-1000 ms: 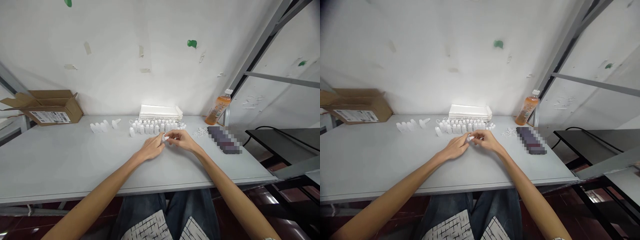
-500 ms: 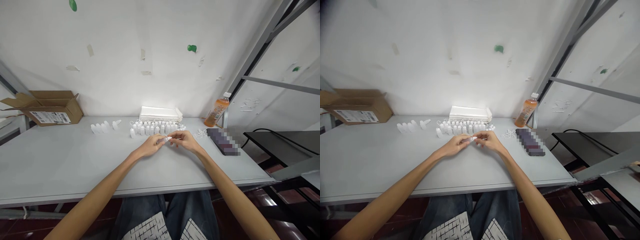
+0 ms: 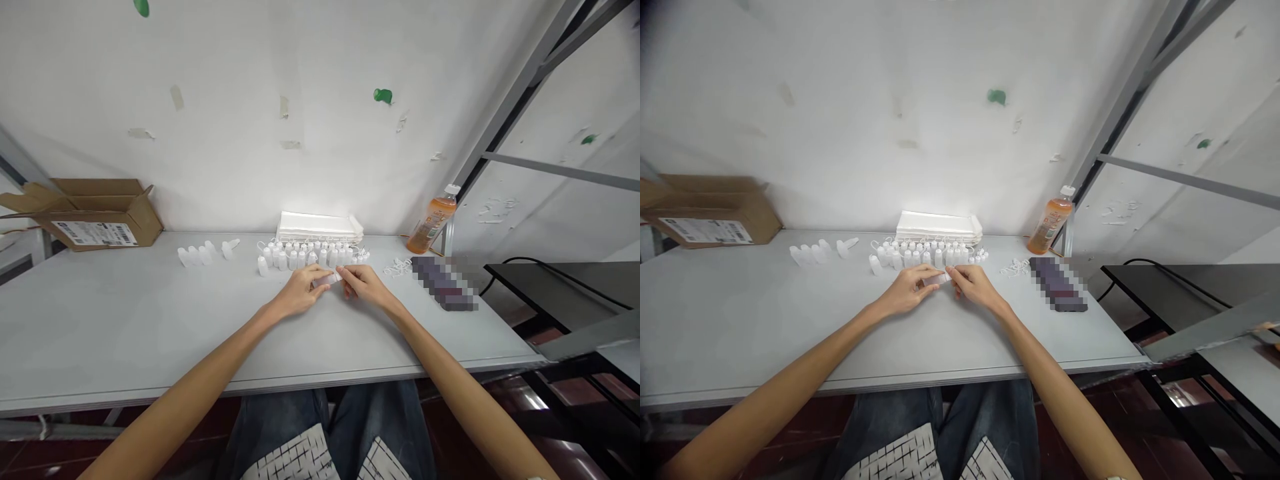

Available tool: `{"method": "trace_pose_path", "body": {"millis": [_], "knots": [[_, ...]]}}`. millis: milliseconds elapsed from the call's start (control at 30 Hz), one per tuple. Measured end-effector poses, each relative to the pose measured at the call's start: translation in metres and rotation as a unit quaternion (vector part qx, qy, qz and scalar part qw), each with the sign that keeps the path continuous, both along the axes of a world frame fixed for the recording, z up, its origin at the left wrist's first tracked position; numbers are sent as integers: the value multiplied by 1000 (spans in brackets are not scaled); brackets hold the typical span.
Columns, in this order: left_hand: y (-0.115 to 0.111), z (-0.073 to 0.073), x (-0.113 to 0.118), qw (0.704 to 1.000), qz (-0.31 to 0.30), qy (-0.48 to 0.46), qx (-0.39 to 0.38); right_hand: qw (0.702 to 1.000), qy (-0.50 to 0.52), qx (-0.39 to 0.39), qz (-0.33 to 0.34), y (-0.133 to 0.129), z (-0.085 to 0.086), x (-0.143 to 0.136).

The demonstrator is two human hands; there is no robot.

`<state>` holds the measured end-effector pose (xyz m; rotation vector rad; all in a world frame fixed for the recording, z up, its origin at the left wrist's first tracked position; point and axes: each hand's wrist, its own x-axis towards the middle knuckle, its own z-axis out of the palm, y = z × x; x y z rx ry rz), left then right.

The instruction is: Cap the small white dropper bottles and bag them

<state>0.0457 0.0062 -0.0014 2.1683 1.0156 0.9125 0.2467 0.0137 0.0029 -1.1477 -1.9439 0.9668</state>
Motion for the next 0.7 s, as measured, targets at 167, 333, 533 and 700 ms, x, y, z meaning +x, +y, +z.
{"method": "trace_pose_path", "body": {"millis": [167,333,533,700], "knots": [[1,0,-1,1000,3,0,1,998,10,63,-10,-2,3,1],[1,2,-3,1000,12,1,2,993,108,-17,34,-1,6,2],[-1,-1,-2,1000,3,13,24,996,77,-27,30,0,0,1],[-5,-4,1,996,-20,43,79,999,-23,26,15,-1,-2,-1]]}}
